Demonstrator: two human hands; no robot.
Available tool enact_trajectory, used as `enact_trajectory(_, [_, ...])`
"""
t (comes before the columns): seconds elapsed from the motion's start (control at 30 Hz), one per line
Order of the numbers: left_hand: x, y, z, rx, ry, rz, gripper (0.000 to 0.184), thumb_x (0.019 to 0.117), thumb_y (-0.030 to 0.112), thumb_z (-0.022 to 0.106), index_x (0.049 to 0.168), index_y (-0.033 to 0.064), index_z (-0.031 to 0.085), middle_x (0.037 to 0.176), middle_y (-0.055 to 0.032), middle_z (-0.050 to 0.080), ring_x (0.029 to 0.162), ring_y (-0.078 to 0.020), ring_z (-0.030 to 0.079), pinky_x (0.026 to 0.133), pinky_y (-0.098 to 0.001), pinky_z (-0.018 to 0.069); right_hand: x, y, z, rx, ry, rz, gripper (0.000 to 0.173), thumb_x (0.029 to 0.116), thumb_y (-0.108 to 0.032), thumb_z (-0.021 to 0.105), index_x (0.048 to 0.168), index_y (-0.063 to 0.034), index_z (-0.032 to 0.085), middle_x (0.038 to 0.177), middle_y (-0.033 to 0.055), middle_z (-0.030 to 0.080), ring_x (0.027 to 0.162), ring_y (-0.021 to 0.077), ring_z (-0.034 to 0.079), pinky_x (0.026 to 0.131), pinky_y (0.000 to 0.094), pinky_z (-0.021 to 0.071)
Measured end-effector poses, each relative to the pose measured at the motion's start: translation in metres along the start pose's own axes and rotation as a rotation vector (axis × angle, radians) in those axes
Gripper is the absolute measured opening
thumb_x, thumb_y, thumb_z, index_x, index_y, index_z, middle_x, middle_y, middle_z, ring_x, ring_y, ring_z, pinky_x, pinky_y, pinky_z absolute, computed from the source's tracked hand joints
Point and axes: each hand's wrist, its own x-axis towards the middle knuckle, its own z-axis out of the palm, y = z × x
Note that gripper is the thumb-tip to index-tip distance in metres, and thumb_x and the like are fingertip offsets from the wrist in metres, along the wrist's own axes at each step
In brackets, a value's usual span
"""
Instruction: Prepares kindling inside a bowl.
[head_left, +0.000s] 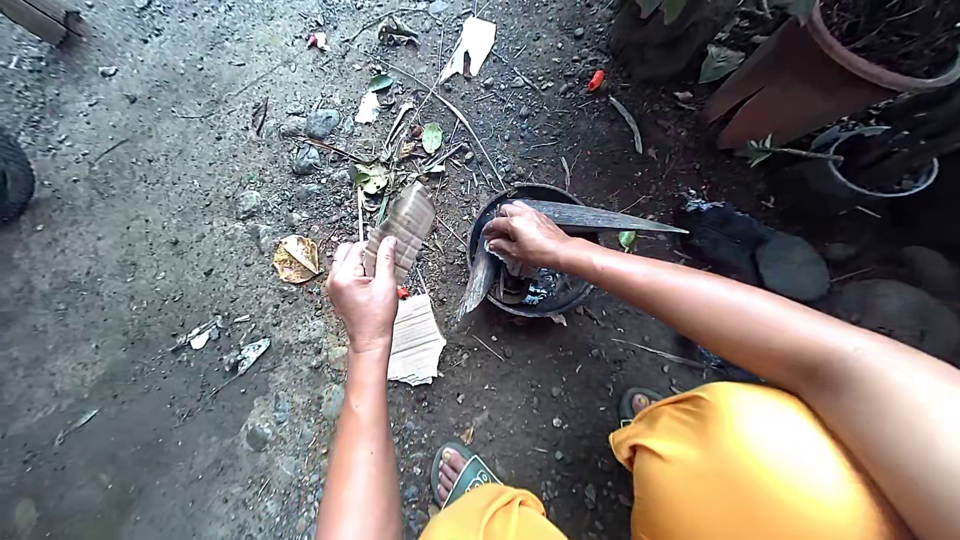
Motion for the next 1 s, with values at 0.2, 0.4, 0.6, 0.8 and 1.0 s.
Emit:
enact_trajectory(0.2, [-0.004, 0.007, 0.011, -0.131, -0.157, -0.022, 0.027, 0.0993, 0.028, 0.068, 0.097, 0.0013, 0.071, 0.091, -0.0089, 0.065, 0.077, -0.0110, 0.063, 0.074, -0.0300, 0.0528, -0.004, -0.008, -0.033, 0.183, 0.238, -0.002, 0.033, 0.1067, -0.017, 0.048, 0.125, 0.0008, 0.069, 0.126, 0.0224, 0.067, 0.123, 0.0372, 0.060, 0.108, 0.0509, 0.0446])
enact_trajectory(0.4, [-0.003, 0.033, 0.022, -0.359, -0.337, 0.032, 0.016, 0.0968, 0.020, 0.071, 0.098, 0.0040, 0.073, 0.092, -0.0018, 0.065, 0.079, -0.0025, 0.062, 0.074, -0.0199, 0.0532, -0.011, -0.030, -0.070, 0.505, 0.192, -0.127, 0.030, 0.1031, -0.021, 0.059, 0.124, -0.0008, 0.068, 0.114, 0.0099, 0.071, 0.100, 0.0098, 0.068, 0.090, 0.0282, 0.0557])
enact_trajectory(0.6, [0.004, 0.049, 0.013, -0.195, -0.490, 0.096, 0.018, 0.0928, 0.018, 0.075, 0.105, 0.0045, 0.072, 0.099, -0.0086, 0.070, 0.080, -0.0148, 0.067, 0.075, -0.0361, 0.0563, -0.021, -0.041, -0.076, 0.332, 0.192, -0.262, 0.017, 0.0986, -0.015, 0.065, 0.096, -0.0009, 0.074, 0.088, 0.0074, 0.069, 0.082, 0.0105, 0.064, 0.080, 0.0301, 0.0518])
enact_trajectory(0.8, [0.003, 0.056, 0.020, -0.131, -0.458, 0.266, 0.020, 0.0963, 0.021, 0.070, 0.092, 0.0020, 0.072, 0.086, -0.0083, 0.062, 0.073, -0.0165, 0.060, 0.068, -0.0355, 0.0506, -0.026, -0.049, -0.079, 0.329, 0.144, -0.240, 0.019, 0.0974, -0.018, 0.068, 0.097, -0.0011, 0.076, 0.089, 0.0081, 0.070, 0.082, 0.0118, 0.065, 0.078, 0.0311, 0.0520])
enact_trajectory(1.0, [-0.004, 0.056, 0.037, -0.239, -0.286, 0.460, 0.020, 0.0976, 0.017, 0.067, 0.088, 0.0000, 0.071, 0.083, -0.0085, 0.059, 0.079, -0.0168, 0.059, 0.074, -0.0298, 0.0489, -0.028, -0.047, -0.088, 0.546, 0.118, -0.158, 0.015, 0.0969, -0.013, 0.067, 0.088, -0.0028, 0.074, 0.077, -0.0037, 0.068, 0.069, -0.0045, 0.060, 0.067, 0.0166, 0.0499])
